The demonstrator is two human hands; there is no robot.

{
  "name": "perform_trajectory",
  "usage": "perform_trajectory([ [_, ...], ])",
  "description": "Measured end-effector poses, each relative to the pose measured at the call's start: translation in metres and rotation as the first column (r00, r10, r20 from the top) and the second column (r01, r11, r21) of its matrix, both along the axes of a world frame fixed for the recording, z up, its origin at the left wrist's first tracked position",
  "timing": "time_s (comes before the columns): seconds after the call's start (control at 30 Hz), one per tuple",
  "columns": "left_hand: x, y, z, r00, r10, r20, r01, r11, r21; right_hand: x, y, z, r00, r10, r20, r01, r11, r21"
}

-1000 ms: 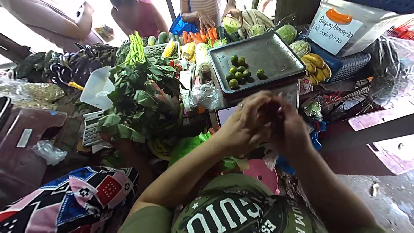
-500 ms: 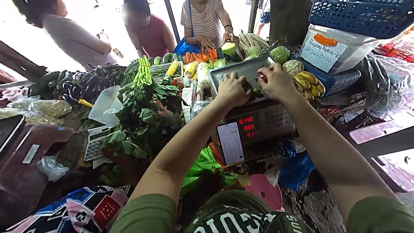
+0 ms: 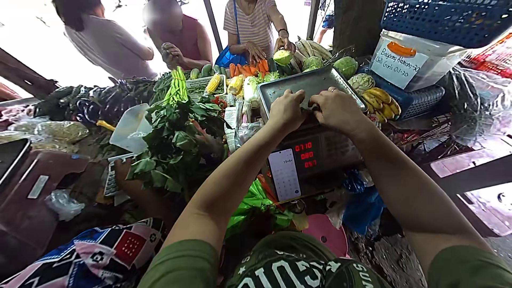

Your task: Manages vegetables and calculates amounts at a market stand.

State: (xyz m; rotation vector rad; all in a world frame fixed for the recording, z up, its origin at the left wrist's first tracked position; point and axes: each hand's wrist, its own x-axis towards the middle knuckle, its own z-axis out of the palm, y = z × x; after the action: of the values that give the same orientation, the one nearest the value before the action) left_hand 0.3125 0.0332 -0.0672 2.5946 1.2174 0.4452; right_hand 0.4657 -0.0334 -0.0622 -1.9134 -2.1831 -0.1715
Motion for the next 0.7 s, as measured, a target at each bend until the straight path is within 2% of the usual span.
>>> perform_trajectory([
  [0.1, -0.002, 0.012, 0.006, 0.996, -0.015, 0.088, 0.017, 1.0, -0.022, 0.005, -0.002, -0.001, 0.972, 0.019, -0.234, 0.003, 0.995, 0.097],
  [0.17, -0.005, 0.026, 0.01, 0.97, -0.005, 0.245, 0.027, 0.996, -0.087, 0.002, -0.006, -0.001, 0.866, 0.038, -0.499, 0.031, 0.991, 0.13],
  [0.2, -0.007, 0.033, 0.013, 0.94, 0.016, 0.34, 0.038, 0.988, -0.151, -0.003, -0.009, 0.0, 0.752, 0.037, -0.658, 0.046, 0.993, 0.108],
  [0.23, -0.009, 0.038, 0.016, 0.891, 0.057, 0.451, 0.058, 0.97, -0.237, -0.009, -0.012, 0.001, 0.592, 0.039, -0.805, 0.051, 0.995, 0.085],
  [0.27, -0.012, 0.04, 0.019, 0.814, 0.124, 0.567, 0.097, 0.934, -0.344, -0.015, -0.016, 0.002, 0.381, 0.032, -0.924, 0.055, 0.997, 0.057],
  [0.3, -0.014, 0.039, 0.022, 0.698, 0.224, 0.68, 0.166, 0.873, -0.458, -0.018, -0.022, 0.004, 0.156, 0.033, -0.987, 0.069, 0.997, 0.044],
  [0.33, -0.02, 0.036, 0.03, 0.58, 0.346, 0.737, 0.26, 0.779, -0.571, -0.019, -0.029, 0.005, -0.024, 0.054, -0.998, 0.11, 0.993, 0.051],
  [0.37, -0.028, 0.03, 0.038, 0.477, 0.451, 0.754, 0.344, 0.694, -0.632, -0.015, -0.037, 0.004, -0.132, 0.101, -0.986, 0.159, 0.984, 0.08],
  [0.4, -0.039, 0.026, 0.043, 0.399, 0.51, 0.762, 0.423, 0.635, -0.646, -0.008, -0.046, 0.001, -0.142, 0.165, -0.976, 0.209, 0.969, 0.133],
  [0.43, -0.052, 0.02, 0.044, 0.33, 0.535, 0.778, 0.491, 0.607, -0.626, 0.0, -0.057, -0.006, -0.056, 0.215, -0.975, 0.262, 0.945, 0.194],
  [0.47, -0.068, 0.012, 0.042, 0.285, 0.527, 0.801, 0.545, 0.598, -0.588, 0.009, -0.07, -0.017, 0.107, 0.22, -0.97, 0.3, 0.922, 0.243],
  [0.5, -0.086, 0.002, 0.037, 0.259, 0.509, 0.821, 0.579, 0.598, -0.554, 0.018, -0.084, -0.032, 0.32, 0.174, -0.931, 0.328, 0.902, 0.281],
  [0.53, -0.104, -0.01, 0.029, 0.243, 0.503, 0.829, 0.596, 0.597, -0.537, 0.024, -0.098, -0.049, 0.514, 0.075, -0.855, 0.346, 0.893, 0.286],
  [0.57, -0.121, -0.023, 0.018, 0.231, 0.502, 0.834, 0.607, 0.596, -0.527, 0.026, -0.111, -0.064, 0.631, -0.046, -0.774, 0.361, 0.901, 0.241],
  [0.63, -0.153, -0.049, -0.015, 0.195, 0.549, 0.813, 0.637, 0.559, -0.531, 0.022, -0.13, -0.099, 0.716, -0.23, -0.659, 0.376, 0.923, 0.086],
  [0.7, -0.179, -0.072, -0.056, 0.161, 0.632, 0.758, 0.766, 0.404, -0.5, 0.015, -0.141, -0.131, 0.759, -0.277, -0.589, 0.379, 0.924, 0.054],
])
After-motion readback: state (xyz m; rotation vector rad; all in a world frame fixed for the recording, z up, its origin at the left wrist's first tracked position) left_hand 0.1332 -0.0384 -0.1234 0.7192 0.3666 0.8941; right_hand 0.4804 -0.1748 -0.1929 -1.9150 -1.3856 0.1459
